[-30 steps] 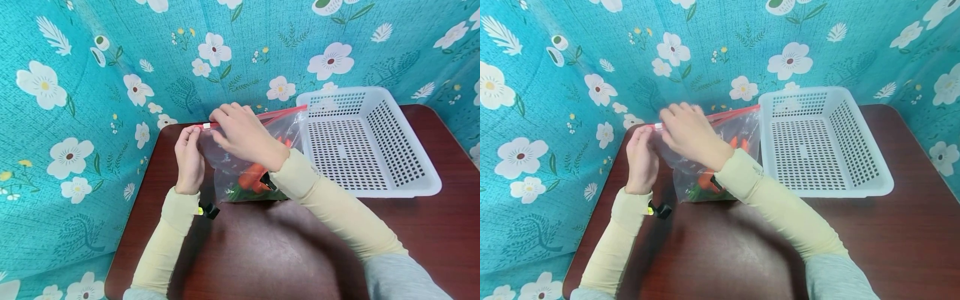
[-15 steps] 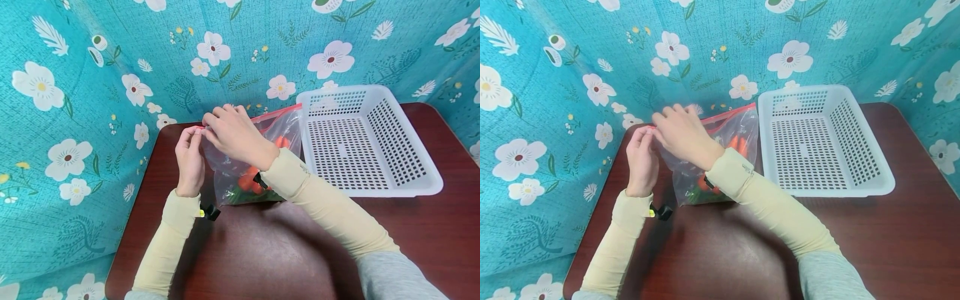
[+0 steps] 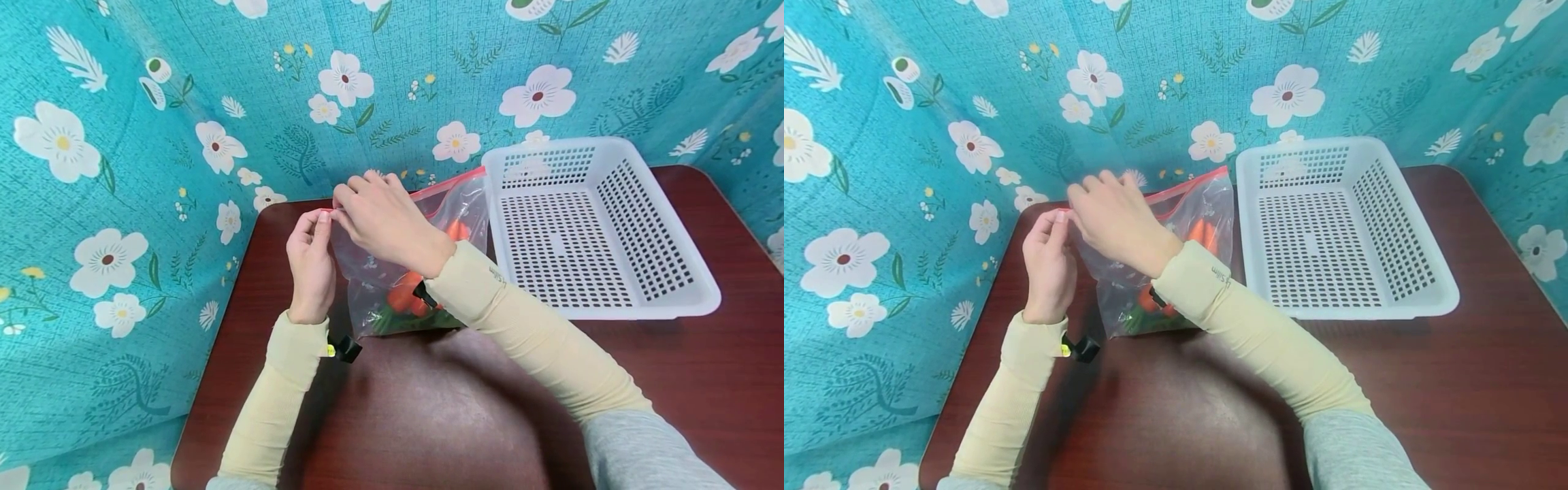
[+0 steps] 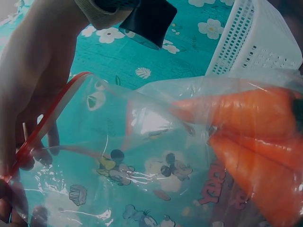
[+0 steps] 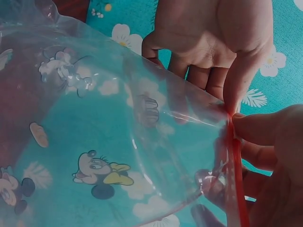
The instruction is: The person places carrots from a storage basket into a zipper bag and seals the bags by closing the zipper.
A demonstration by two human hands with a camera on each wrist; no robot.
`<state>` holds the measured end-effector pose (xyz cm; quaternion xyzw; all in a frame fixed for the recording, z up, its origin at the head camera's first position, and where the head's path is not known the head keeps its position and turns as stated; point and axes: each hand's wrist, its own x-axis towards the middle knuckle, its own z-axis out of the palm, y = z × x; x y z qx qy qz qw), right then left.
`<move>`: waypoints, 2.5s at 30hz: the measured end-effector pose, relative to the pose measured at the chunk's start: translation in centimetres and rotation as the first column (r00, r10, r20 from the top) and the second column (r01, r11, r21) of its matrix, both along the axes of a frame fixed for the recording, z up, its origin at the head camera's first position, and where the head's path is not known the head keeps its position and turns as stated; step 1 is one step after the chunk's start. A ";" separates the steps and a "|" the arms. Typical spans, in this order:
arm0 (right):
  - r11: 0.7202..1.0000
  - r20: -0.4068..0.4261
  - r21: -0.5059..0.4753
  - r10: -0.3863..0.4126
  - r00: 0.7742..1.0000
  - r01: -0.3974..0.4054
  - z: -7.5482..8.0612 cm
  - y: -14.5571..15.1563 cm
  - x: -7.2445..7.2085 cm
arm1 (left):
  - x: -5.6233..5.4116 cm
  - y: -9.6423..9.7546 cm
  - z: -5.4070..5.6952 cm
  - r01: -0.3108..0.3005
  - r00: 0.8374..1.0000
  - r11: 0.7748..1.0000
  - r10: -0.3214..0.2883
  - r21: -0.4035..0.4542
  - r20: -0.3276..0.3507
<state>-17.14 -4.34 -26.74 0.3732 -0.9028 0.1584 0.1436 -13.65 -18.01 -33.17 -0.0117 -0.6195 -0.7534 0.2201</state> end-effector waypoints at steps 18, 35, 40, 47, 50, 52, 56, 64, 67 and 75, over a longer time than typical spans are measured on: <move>0.999 0.061 0.036 -0.018 0.998 0.016 0.1 1.1 -0.3 | -0.2 0.0 -0.3 -0.001 0.999 1.000 0.001 -0.005 -0.035; 0.999 0.087 0.040 -0.024 0.996 0.020 -0.1 2.6 -1.2 | -0.3 -0.4 -0.3 -0.046 0.999 0.999 0.046 -0.001 0.001; 0.999 0.117 0.040 -0.027 0.993 0.022 -0.2 3.3 -1.4 | -0.4 -0.6 -0.4 -0.056 0.998 0.998 0.056 -0.025 -0.008; 0.998 0.141 0.046 -0.038 0.989 0.032 -0.2 4.2 -1.6 | -0.7 -0.6 -0.7 -0.078 0.997 0.995 0.079 -0.062 0.000; 0.998 0.144 0.050 -0.045 0.989 0.038 -0.3 4.6 -1.6 | -0.9 -0.6 -0.7 -0.085 0.996 0.994 0.086 -0.068 0.005; 0.998 0.150 0.052 -0.049 0.988 0.042 -0.4 4.8 -1.6 | -0.9 -0.6 -0.8 -0.088 0.996 0.994 0.089 -0.065 0.006; 0.997 0.155 0.056 -0.058 0.986 0.050 -0.4 5.2 -1.7 | -1.1 -0.6 -0.8 -0.089 0.996 0.995 0.089 -0.044 0.001; 0.996 0.170 0.052 -0.077 0.982 0.069 -0.3 5.8 -1.7 | -1.3 -0.9 -0.9 -0.099 0.995 0.994 0.099 -0.046 0.000; 0.996 0.174 0.050 -0.083 0.981 0.075 -0.3 6.1 -1.8 | -1.3 -0.9 -1.0 -0.110 0.994 0.993 0.110 -0.051 0.006; 0.994 0.193 0.051 -0.110 0.975 0.101 -0.7 7.1 -2.1 | -1.6 -1.1 -1.0 -0.141 0.990 0.990 0.141 -0.006 0.015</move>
